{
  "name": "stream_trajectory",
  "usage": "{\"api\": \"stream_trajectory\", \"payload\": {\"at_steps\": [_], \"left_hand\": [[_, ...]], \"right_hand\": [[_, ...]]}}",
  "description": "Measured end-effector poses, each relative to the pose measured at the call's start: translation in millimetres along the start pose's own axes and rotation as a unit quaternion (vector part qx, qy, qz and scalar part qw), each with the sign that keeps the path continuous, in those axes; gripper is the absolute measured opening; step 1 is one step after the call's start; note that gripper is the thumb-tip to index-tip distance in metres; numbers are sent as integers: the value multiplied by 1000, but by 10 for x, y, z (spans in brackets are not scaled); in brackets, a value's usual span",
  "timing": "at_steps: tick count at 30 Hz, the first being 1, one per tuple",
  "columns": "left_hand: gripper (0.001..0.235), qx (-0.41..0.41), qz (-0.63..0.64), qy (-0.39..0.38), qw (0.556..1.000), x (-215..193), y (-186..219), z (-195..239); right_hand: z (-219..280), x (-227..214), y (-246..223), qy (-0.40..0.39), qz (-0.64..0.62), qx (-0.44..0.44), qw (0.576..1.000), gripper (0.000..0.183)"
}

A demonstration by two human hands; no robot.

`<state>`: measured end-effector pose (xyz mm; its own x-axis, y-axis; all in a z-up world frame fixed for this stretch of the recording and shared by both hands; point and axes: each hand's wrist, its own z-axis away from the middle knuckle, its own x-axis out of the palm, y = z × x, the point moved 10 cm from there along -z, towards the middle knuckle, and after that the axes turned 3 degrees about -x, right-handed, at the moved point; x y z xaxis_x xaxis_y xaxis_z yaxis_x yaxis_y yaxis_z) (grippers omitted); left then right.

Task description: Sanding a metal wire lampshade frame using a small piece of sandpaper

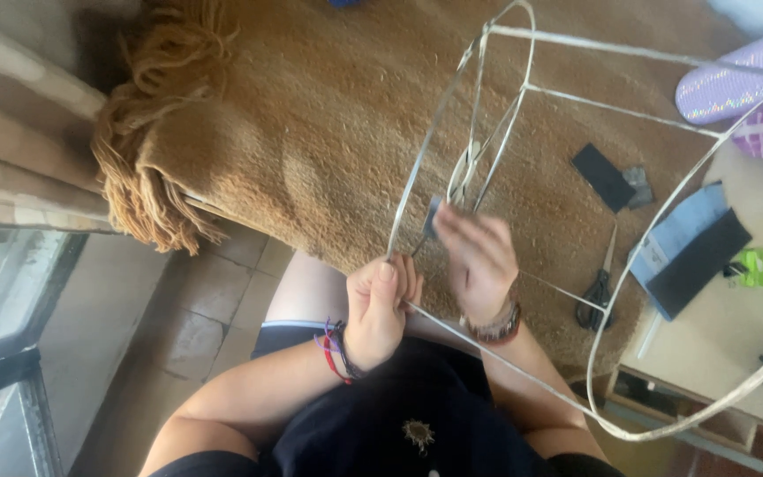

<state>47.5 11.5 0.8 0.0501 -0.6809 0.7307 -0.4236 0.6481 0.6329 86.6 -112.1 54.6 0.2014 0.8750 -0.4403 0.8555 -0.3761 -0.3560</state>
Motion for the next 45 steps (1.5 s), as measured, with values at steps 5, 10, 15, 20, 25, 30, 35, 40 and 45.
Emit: {"api": "stream_trajectory", "payload": {"at_steps": [5, 10, 15, 20, 25, 30, 35, 40, 45], "left_hand": [[50, 6, -6, -6, 1000, -42, -40, 25], [51, 10, -6, -6, 1000, -71, -64, 56], [50, 5, -11, -5, 1000, -54, 0, 31], [50, 18, -21, -15, 999, -64, 23, 7], [50, 12, -2, -16, 1000, -60, -14, 25], [49, 11, -13, -20, 1000, -27, 5, -29], [48, 5, 5, 3, 1000, -220, -83, 10], [48, 7, 19, 5, 1000, -266, -88, -28], [49, 4, 14, 13, 1000, -269, -48, -74]], "right_hand": [[-129, 11, -53, -5, 4, -18, 1000, 9], [-26, 41, -175, -28, 20, -21, 999, 13], [-160, 45, -102, -26, 20, -31, 999, 22], [-111, 71, -61, -29, 6, -19, 999, 17], [0, 92, -205, -16, 35, -41, 998, 17], [-13, 93, 71, 13, 24, -22, 999, 23], [201, 83, -42, 16, 43, -15, 999, 15], [56, -122, 321, 66, 63, 10, 996, 19], [131, 175, -121, 40, 23, -9, 999, 17]]}}
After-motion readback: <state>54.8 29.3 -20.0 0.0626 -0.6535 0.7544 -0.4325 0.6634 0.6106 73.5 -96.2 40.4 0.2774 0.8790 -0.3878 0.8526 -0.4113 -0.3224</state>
